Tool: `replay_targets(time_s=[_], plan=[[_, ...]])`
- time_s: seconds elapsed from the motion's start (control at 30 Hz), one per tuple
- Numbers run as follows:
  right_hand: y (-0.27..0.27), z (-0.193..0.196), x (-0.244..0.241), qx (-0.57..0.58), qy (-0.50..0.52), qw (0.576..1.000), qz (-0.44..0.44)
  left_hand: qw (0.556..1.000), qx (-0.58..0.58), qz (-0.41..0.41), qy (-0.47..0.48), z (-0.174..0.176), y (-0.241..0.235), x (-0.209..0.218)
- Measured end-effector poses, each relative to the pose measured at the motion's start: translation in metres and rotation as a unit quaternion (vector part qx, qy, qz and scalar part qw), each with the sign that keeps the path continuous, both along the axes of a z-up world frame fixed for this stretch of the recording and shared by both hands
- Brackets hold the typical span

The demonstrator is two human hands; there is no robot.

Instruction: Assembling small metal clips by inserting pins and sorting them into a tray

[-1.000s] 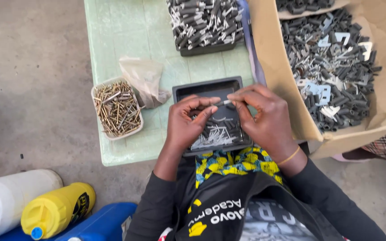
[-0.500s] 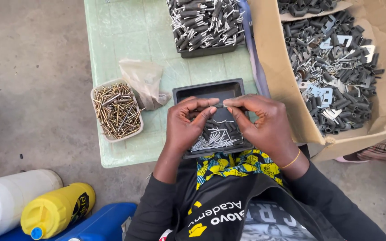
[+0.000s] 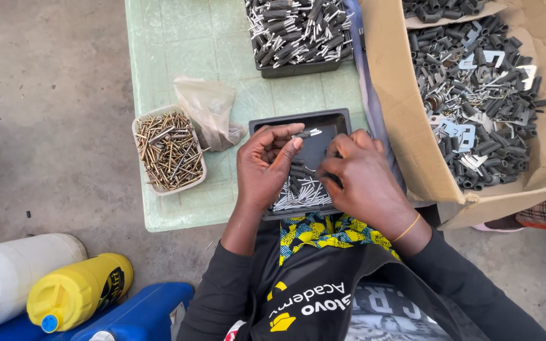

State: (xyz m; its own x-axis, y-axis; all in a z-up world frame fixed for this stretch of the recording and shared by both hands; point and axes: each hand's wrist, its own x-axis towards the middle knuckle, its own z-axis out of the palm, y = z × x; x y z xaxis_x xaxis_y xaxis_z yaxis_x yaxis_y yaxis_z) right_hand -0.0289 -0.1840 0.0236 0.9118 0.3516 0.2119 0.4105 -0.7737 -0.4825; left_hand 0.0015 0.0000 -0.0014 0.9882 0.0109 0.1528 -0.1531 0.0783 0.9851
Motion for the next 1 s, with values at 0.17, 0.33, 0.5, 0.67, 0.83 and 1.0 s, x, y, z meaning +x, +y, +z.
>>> replay_targets(time_s=[0.17, 0.33, 0.5, 0.67, 0.83, 1.0], plan=[[0.017, -0.022, 0.000, -0.085, -0.001, 0.996, 0.020, 0.996, -0.089, 0.014, 0.017, -0.016, -0.001, 0.004], [0.023, -0.014, -0.001, -0.069, 0.011, 0.997, 0.031, 0.989, -0.143, 0.019, 0.037, -0.013, 0.003, 0.006], [0.030, -0.014, 0.003, -0.011, 0.033, 0.999, 0.016, 0.987, -0.152, 0.018, 0.041, -0.014, 0.003, 0.008], [0.061, -0.039, 0.022, 0.018, 0.010, 0.996, 0.086, 0.990, -0.130, 0.008, 0.048, -0.013, 0.006, 0.008], [0.063, -0.048, 0.023, 0.097, 0.053, 0.991, 0.082, 0.991, -0.123, 0.010, 0.053, -0.006, 0.008, 0.006], [0.037, -0.020, 0.014, 0.266, 0.080, 0.961, 0.005, 0.989, -0.139, 0.008, 0.044, -0.013, 0.007, 0.008]])
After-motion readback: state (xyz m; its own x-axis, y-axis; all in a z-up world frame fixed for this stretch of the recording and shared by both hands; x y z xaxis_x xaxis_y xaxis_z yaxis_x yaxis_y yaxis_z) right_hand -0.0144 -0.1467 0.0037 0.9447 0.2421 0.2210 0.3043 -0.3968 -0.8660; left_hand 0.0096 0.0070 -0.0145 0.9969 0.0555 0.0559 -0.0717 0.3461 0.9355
